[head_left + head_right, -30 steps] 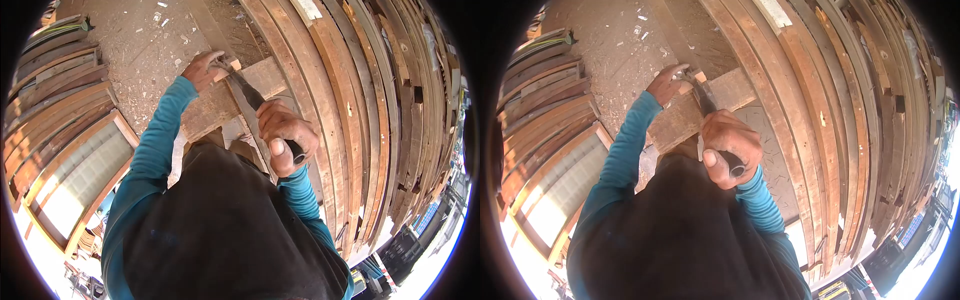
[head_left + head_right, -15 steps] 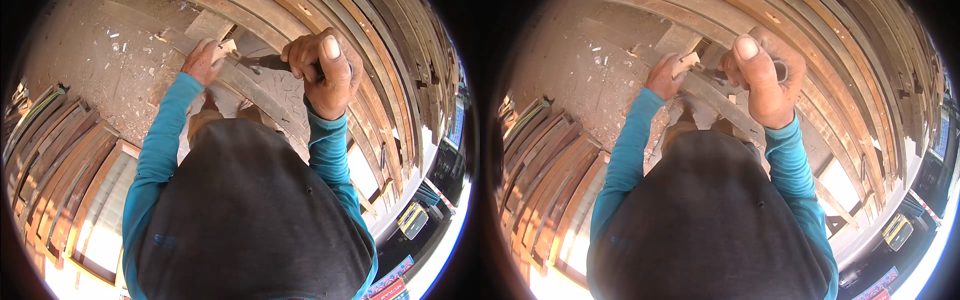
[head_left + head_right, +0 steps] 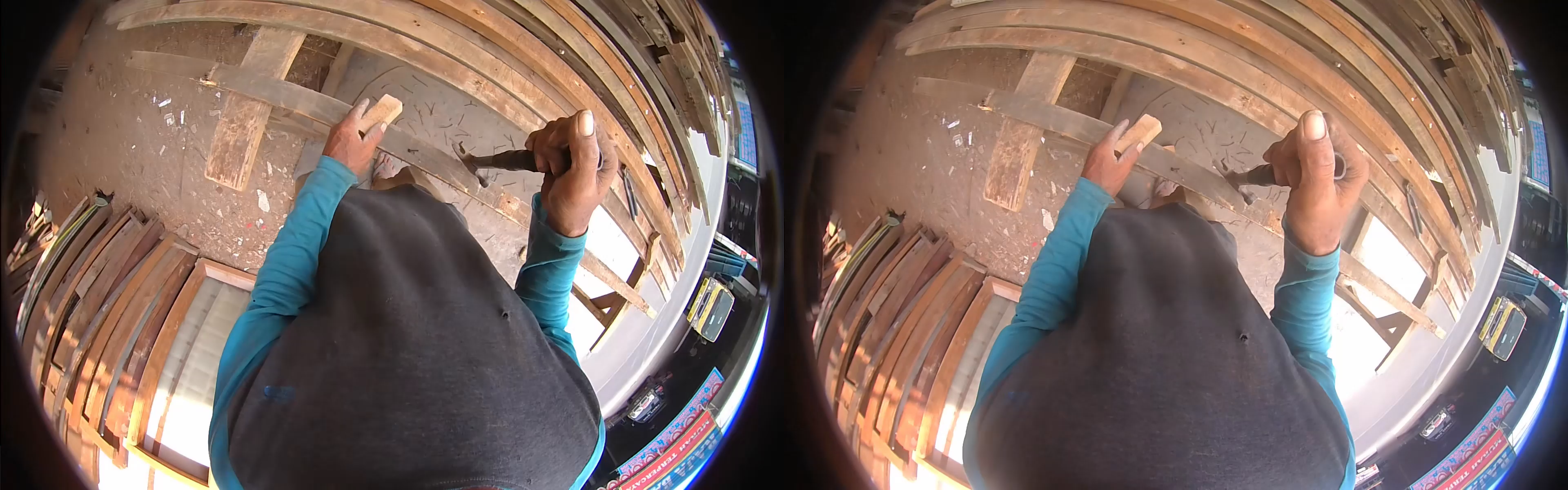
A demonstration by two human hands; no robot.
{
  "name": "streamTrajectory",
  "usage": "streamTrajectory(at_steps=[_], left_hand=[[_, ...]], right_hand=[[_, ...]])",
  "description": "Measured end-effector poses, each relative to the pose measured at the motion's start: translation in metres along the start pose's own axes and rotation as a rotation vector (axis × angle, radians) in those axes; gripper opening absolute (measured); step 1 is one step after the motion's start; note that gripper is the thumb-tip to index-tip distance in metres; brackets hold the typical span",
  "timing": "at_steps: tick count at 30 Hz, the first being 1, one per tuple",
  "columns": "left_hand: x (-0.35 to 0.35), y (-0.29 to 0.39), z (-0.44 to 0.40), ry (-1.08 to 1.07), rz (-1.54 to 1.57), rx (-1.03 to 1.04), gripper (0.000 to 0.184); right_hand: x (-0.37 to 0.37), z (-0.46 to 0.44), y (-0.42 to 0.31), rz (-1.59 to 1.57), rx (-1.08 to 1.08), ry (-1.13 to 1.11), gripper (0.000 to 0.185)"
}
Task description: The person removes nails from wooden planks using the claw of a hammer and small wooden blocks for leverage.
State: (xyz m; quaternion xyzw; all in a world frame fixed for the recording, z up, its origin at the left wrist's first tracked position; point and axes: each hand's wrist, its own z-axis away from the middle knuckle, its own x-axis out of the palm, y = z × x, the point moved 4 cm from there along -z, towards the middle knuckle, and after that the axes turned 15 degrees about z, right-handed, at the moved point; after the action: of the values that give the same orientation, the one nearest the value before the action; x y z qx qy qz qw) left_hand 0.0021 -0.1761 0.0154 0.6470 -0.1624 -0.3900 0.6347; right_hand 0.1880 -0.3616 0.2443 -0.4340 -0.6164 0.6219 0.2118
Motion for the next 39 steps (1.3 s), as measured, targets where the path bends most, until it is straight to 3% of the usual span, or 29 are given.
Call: streamTrajectory(at_steps=[4,7,9,10,12,18,22,25,28,31,33,39], left_hand=[[-0.005,-0.021,0.031,0.026,0.043,0.028,0.059],[-0.013,-0.024,0.061,0.084,0.212,-0.172,0.057],[-0.018,-0.011,0.093,0.154,0.425,-0.412,0.055],[-0.019,-0.022,0.106,0.166,0.429,-0.410,0.055],[-0.022,-0.054,0.136,0.217,0.239,-0.202,0.051],[-0.005,-0.073,0.239,0.415,0.346,-0.324,0.051],[0.036,-0.072,0.280,0.435,0.429,-0.323,0.054],[0.069,-0.073,0.281,0.419,0.581,-0.294,0.055],[0.081,-0.056,0.269,0.387,0.506,-0.305,0.053],[0.091,-0.014,0.257,0.369,0.632,-0.499,0.056],[0.100,-0.012,0.240,0.475,0.276,-0.087,0.054],[0.145,0.016,0.166,0.442,0.351,-0.209,0.048]], right_hand=[[-0.017,0.023,-0.001,-0.049,-0.003,0.053,0.041],[-0.027,0.033,0.004,-0.105,-0.039,0.048,0.041],[-0.026,0.034,0.022,-0.076,-0.004,0.020,0.043],[-0.022,0.032,0.032,0.024,-0.051,0.068,0.045],[-0.024,0.029,0.033,0.033,-0.075,0.083,0.046],[-0.017,0.029,0.038,-0.026,-0.157,0.029,0.046],[-0.013,0.045,0.036,-0.034,-0.210,0.007,0.045],[-0.008,0.056,0.029,0.023,-0.256,-0.065,0.042],[-0.014,0.065,0.011,0.073,-0.327,-0.023,0.040],[-0.023,0.064,0.012,0.060,-0.330,-0.017,0.040],[-0.026,0.058,0.036,0.096,-0.280,-0.064,0.040],[-0.051,0.027,0.058,-0.065,-0.205,-0.152,0.036]])
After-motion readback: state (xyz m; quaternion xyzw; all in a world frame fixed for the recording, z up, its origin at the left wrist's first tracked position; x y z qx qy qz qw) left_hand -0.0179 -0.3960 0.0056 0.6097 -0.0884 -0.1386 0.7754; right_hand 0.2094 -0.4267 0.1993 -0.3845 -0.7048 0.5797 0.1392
